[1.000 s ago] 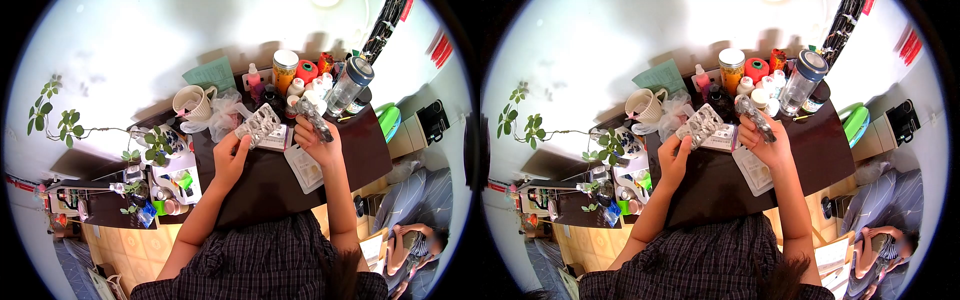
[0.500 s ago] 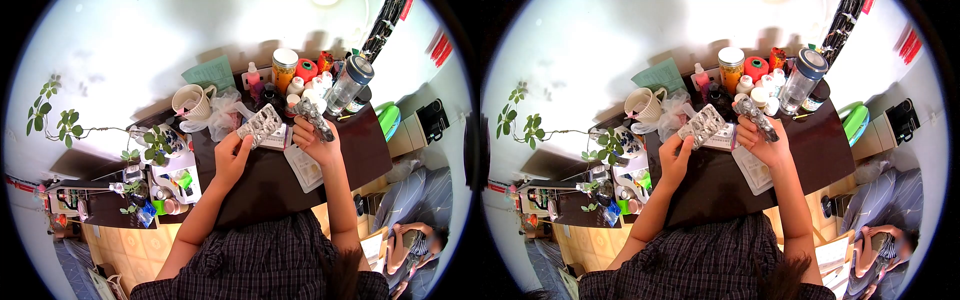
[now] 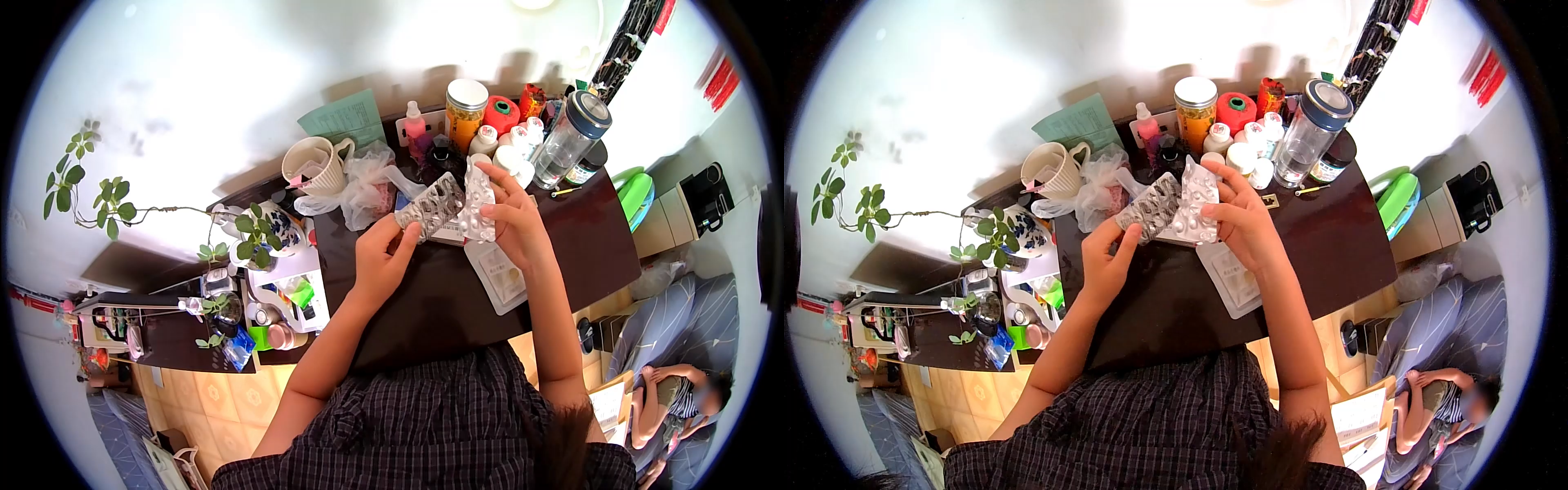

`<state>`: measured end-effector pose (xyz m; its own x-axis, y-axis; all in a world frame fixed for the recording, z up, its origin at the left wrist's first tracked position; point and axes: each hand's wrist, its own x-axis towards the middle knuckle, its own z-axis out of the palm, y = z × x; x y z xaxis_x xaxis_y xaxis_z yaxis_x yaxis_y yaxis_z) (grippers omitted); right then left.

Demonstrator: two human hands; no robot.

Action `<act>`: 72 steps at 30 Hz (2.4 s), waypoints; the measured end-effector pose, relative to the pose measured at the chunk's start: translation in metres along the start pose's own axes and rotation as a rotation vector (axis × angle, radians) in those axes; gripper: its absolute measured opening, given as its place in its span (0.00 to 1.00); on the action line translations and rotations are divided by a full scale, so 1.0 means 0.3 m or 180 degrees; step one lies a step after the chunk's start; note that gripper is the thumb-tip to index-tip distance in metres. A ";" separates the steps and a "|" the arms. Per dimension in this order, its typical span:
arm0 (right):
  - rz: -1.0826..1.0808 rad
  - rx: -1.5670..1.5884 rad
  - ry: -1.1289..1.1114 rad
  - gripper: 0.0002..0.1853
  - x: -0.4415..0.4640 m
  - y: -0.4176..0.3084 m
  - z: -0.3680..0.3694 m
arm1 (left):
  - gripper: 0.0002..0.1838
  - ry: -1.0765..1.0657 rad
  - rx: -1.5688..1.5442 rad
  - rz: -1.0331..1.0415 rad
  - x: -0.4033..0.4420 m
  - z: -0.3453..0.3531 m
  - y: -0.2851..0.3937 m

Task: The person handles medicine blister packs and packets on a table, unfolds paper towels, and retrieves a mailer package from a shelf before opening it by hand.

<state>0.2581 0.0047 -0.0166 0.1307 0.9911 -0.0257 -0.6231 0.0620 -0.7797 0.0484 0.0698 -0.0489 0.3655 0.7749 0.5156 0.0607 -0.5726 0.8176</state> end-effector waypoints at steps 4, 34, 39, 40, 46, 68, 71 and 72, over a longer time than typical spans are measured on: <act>0.0008 -0.0197 0.0107 0.34 0.007 0.019 -0.019 | 0.09 -0.0113 0.0111 -0.0006 -0.001 -0.006 0.006; -0.0415 0.0192 0.1001 0.23 0.020 0.008 -0.050 | 0.16 -0.2111 0.1042 0.0112 -0.019 -0.028 -0.010; -0.0486 0.0159 0.1072 0.18 0.017 0.004 -0.041 | 0.11 -0.1136 0.1134 0.0289 -0.009 -0.017 0.005; -0.0494 0.0151 0.1075 0.16 0.015 0.001 -0.036 | 0.06 -0.0939 0.1146 0.0404 -0.006 -0.017 -0.001; -0.0495 0.0094 0.1034 0.14 0.013 -0.003 -0.033 | 0.20 -0.0777 0.1737 0.0683 0.019 -0.021 0.002; -0.0511 -0.0265 0.0942 0.14 0.012 0.004 -0.060 | 0.08 -0.0453 0.1599 0.0781 0.026 -0.017 -0.018; -0.0642 -0.0576 0.0998 0.16 0.015 0.019 -0.061 | 0.06 0.0069 0.1434 0.0391 0.018 -0.019 -0.011; -0.0646 -0.0649 0.0977 0.17 0.018 0.022 -0.060 | 0.06 0.0261 0.1427 0.0395 0.016 -0.018 -0.009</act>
<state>0.2685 0.0083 -0.0332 0.4781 0.8781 -0.0200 -0.3996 0.1972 -0.8952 0.0450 0.0766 -0.0473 0.3219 0.7016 0.6357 0.4228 -0.7073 0.5665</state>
